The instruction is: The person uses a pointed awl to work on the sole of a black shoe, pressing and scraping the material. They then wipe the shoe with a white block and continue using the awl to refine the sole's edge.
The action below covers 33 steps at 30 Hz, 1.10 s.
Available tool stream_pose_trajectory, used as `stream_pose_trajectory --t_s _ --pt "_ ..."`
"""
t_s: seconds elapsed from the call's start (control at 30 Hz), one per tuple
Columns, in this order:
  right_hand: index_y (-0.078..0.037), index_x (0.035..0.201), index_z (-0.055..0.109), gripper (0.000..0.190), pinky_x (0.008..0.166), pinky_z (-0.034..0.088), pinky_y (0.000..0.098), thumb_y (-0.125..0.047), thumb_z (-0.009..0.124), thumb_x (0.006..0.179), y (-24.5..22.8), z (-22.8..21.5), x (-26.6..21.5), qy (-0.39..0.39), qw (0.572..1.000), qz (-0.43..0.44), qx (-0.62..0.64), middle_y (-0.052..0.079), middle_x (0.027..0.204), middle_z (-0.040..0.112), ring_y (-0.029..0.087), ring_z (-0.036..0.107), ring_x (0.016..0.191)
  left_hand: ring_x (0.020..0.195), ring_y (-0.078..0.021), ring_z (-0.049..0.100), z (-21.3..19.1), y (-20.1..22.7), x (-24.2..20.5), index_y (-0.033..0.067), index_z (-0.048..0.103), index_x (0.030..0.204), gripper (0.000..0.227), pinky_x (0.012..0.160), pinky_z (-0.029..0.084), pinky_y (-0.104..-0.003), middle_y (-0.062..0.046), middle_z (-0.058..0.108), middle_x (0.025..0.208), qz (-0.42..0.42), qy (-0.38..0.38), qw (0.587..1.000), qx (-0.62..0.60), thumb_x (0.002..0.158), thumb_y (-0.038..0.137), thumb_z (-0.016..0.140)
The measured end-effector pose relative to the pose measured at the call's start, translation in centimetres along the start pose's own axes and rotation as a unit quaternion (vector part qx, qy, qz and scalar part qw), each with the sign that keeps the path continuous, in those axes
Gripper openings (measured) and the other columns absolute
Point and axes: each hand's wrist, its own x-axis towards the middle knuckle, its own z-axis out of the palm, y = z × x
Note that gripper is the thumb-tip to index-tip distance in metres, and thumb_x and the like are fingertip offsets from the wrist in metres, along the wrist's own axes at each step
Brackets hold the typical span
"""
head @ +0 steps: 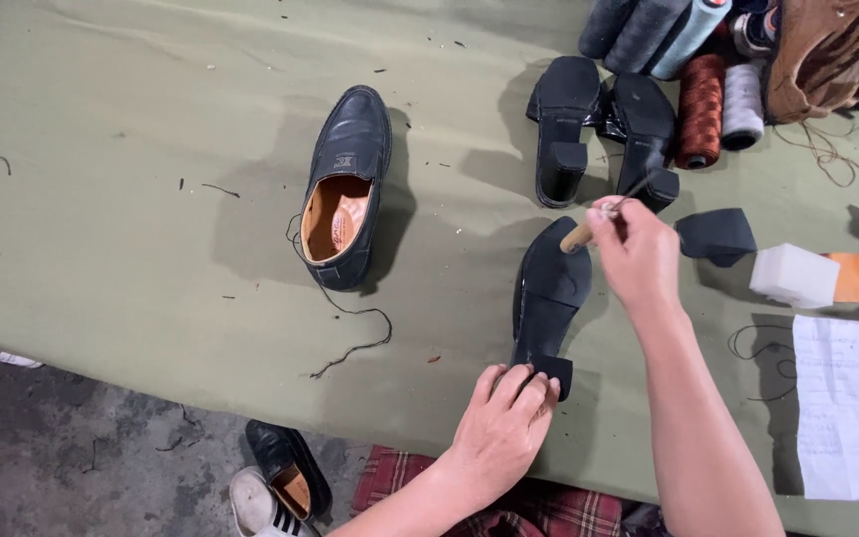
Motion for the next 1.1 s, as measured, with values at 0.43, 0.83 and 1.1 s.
stream_pose_trajectory --t_s 0.43,0.83,1.1 --pt "-0.006 0.115 0.071 0.019 0.075 0.047 0.0326 -0.021 0.061 0.110 0.0 0.3 -2.3 0.083 0.993 -0.083 0.005 0.005 0.119 0.073 0.017 0.060 0.084 0.100 -0.0321 0.061 -0.7 0.4 0.2 -0.0060 0.072 0.105 0.008 0.088 0.050 -0.045 -0.016 0.060 0.108 -0.012 -0.001 1.000 -0.013 0.099 -0.005 0.068" --pt "-0.003 0.130 0.067 0.032 0.088 0.051 0.0361 -0.027 0.053 0.113 -1.2 0.9 -4.9 0.029 0.993 -0.116 -0.015 0.007 0.124 0.072 0.024 0.068 0.108 0.109 -0.0365 0.063 0.5 0.3 -2.4 -0.0059 0.068 0.122 0.024 0.086 0.056 -0.045 -0.018 0.060 0.120 -0.023 0.019 0.999 -0.032 0.099 -0.006 0.074" --pt "-0.007 0.126 0.070 0.026 0.083 0.051 0.0312 -0.024 0.058 0.110 -2.3 1.7 -6.3 0.027 0.990 -0.137 -0.011 0.006 0.114 0.073 0.019 0.068 0.093 0.118 -0.0369 0.064 1.0 0.5 -3.6 0.0022 0.060 0.133 0.034 0.091 0.058 -0.047 -0.015 0.064 0.131 -0.022 0.025 0.999 -0.001 0.101 -0.004 0.069"
